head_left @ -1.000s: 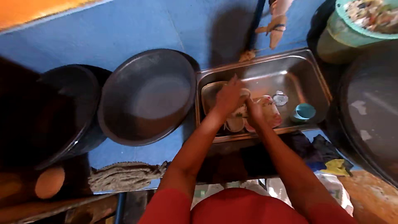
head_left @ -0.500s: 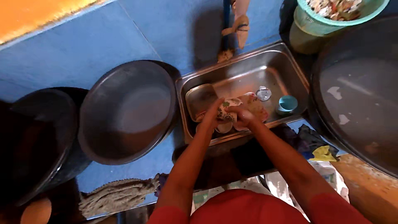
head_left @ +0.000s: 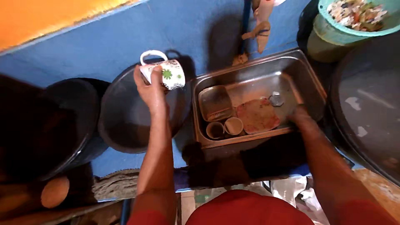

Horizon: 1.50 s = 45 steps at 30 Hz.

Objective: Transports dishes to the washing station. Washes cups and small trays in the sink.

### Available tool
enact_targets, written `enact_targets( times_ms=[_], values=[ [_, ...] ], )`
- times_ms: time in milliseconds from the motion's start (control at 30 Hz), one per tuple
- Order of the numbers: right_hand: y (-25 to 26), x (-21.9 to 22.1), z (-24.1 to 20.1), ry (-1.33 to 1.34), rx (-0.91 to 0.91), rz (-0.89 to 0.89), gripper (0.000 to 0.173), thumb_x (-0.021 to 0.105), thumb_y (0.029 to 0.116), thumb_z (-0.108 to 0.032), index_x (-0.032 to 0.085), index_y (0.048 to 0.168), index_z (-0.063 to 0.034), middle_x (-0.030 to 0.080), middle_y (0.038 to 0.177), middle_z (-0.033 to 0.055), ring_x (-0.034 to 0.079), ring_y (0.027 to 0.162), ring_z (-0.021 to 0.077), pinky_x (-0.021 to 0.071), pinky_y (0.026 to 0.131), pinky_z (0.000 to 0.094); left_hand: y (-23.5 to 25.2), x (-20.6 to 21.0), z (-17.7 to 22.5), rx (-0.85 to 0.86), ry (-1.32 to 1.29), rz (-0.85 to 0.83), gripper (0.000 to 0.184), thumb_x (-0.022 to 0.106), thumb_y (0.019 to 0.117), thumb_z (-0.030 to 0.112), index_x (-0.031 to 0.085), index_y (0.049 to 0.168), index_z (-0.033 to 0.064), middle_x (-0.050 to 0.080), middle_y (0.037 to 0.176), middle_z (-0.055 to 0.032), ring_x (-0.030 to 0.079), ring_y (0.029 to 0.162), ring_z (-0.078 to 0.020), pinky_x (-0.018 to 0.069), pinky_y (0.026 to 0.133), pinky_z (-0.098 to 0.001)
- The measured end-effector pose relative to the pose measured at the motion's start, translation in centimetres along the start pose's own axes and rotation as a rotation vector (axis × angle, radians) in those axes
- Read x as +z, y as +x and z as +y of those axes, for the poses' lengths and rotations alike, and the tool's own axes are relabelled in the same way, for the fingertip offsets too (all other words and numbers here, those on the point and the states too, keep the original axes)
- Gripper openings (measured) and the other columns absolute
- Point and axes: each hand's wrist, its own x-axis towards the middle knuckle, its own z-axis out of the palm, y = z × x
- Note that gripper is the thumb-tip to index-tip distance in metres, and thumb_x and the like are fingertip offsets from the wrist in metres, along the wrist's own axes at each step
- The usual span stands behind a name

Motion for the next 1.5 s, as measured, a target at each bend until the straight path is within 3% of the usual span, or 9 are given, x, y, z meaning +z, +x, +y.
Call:
enact_targets(
  times_ms=[133, 233, 433, 600, 733, 833, 1000, 1267, 1500],
  values=[
    [-0.2, 0.0, -1.0, -0.147, -0.055, -0.019, 0.045, 0.059, 0.1027, -0.017, 0.054, 0.136, 0.0127, 0.053, 0.140, 0.0371, 0.051, 0.134, 0.0511, 0.0396, 0.109, 0.0668, 2.8, -5.1, -4.7, -0.348, 0.188, 0.119, 0.062, 0.060, 0.1004, 0.047, 0.046, 0.147, 0.0087, 0.064, 0.109, -0.0145, 0.065, 0.083, -0.0222, 0.0581, 0.072, -0.0435],
    [-2.2, -1.2, -4.6, 0.060, -0.144, 0.019, 0.056, 0.062, 0.1035, -0.033, 0.054, 0.134, 0.0134, 0.057, 0.131, 0.0398, 0.054, 0.127, 0.0546, 0.0392, 0.107, 0.0696, 2.8, -7.0, -8.6, -0.520, 0.319, 0.114, 0.063, 0.063, 0.0978, 0.048, 0.054, 0.139, 0.0017, 0.064, 0.120, -0.0212, 0.066, 0.103, -0.0305, 0.0559, 0.089, -0.0516],
    [-4.6, 0.5, -13.9, 0.184, -0.404, 0.094, 0.064, 0.062, 0.1009, -0.048, 0.063, 0.120, 0.0121, 0.065, 0.114, 0.0367, 0.062, 0.112, 0.0542, 0.0458, 0.097, 0.0697, 2.4, -7.0, -9.7, -0.883, -0.078, 0.069, 0.048, 0.047, 0.1027, 0.050, 0.057, 0.131, 0.0125, 0.066, 0.116, -0.0117, 0.066, 0.100, -0.0256, 0.0565, 0.081, -0.0479],
    [-7.0, 0.0, -20.5, -0.107, -0.507, -0.035, 0.074, 0.039, 0.1062, -0.059, 0.059, 0.133, 0.0068, 0.063, 0.127, 0.0330, 0.059, 0.124, 0.0497, 0.0453, 0.100, 0.0679, 2.4, -5.7, -6.9, -0.732, -0.480, -0.041, 0.049, 0.036, 0.1031, 0.055, 0.053, 0.132, 0.0202, 0.065, 0.123, -0.0109, 0.068, 0.103, -0.0271, 0.0597, 0.076, -0.0452],
    [-6.5, 2.4, -22.3, -0.101, -0.815, 0.084, 0.051, 0.059, 0.1023, -0.043, 0.071, 0.105, 0.0063, 0.070, 0.108, 0.0291, 0.064, 0.112, 0.0488, 0.0465, 0.097, 0.0670, 1.3, -1.4, -1.7, -0.631, -0.469, -0.173, 0.051, 0.035, 0.1046, 0.055, 0.052, 0.137, 0.0201, 0.063, 0.128, -0.0125, 0.067, 0.107, -0.0301, 0.0593, 0.082, -0.0476],
    [-4.6, 4.4, -22.5, -0.009, -0.994, 0.141, 0.039, 0.071, 0.0943, -0.031, 0.074, 0.096, 0.0080, 0.066, 0.116, 0.0300, 0.057, 0.120, 0.0501, 0.0372, 0.109, 0.0652, -0.3, 2.7, 0.9, -0.466, -0.280, -0.342, 0.040, 0.041, 0.1064, 0.045, 0.060, 0.126, 0.0163, 0.069, 0.099, -0.0068, 0.068, 0.079, -0.0194, 0.0588, 0.063, -0.0361],
    [-3.8, 4.5, -20.8, -0.034, -0.808, 0.107, 0.051, 0.073, 0.0923, -0.026, 0.062, 0.137, -0.0028, 0.057, 0.143, 0.0252, 0.052, 0.135, 0.0437, 0.0403, 0.112, 0.0620, -3.9, 9.2, 2.2, -0.191, 0.036, -0.530, 0.065, 0.066, 0.1000, 0.034, 0.043, 0.154, 0.0068, 0.062, 0.136, -0.0190, 0.067, 0.114, -0.0254, 0.0582, 0.094, -0.0453],
    [0.4, 1.3, -11.3, 0.185, -0.321, -0.039, 0.049, 0.062, 0.1030, -0.038, 0.068, 0.114, 0.0086, 0.066, 0.115, 0.0338, 0.062, 0.113, 0.0506, 0.0441, 0.099, 0.0700, -1.9, 5.7, 0.8, 0.289, 0.283, -0.206, 0.081, 0.076, 0.0904, 0.041, 0.044, 0.152, -0.0012, 0.058, 0.140, -0.0241, 0.057, 0.130, -0.0285, 0.0464, 0.111, -0.0410],
    [-1.3, 3.7, -9.6, 0.658, -0.028, 0.095, 0.055, 0.048, 0.1080, -0.043, 0.066, 0.122, 0.0069, 0.065, 0.122, 0.0306, 0.062, 0.117, 0.0431, 0.0452, 0.102, 0.0619, -0.4, -3.9, -2.5, -0.132, 0.852, -0.196, 0.082, 0.072, 0.0882, 0.050, 0.045, 0.153, 0.0072, 0.046, 0.146, -0.0360, 0.043, 0.137, -0.0547, 0.0373, 0.108, -0.0708]
  ],
)
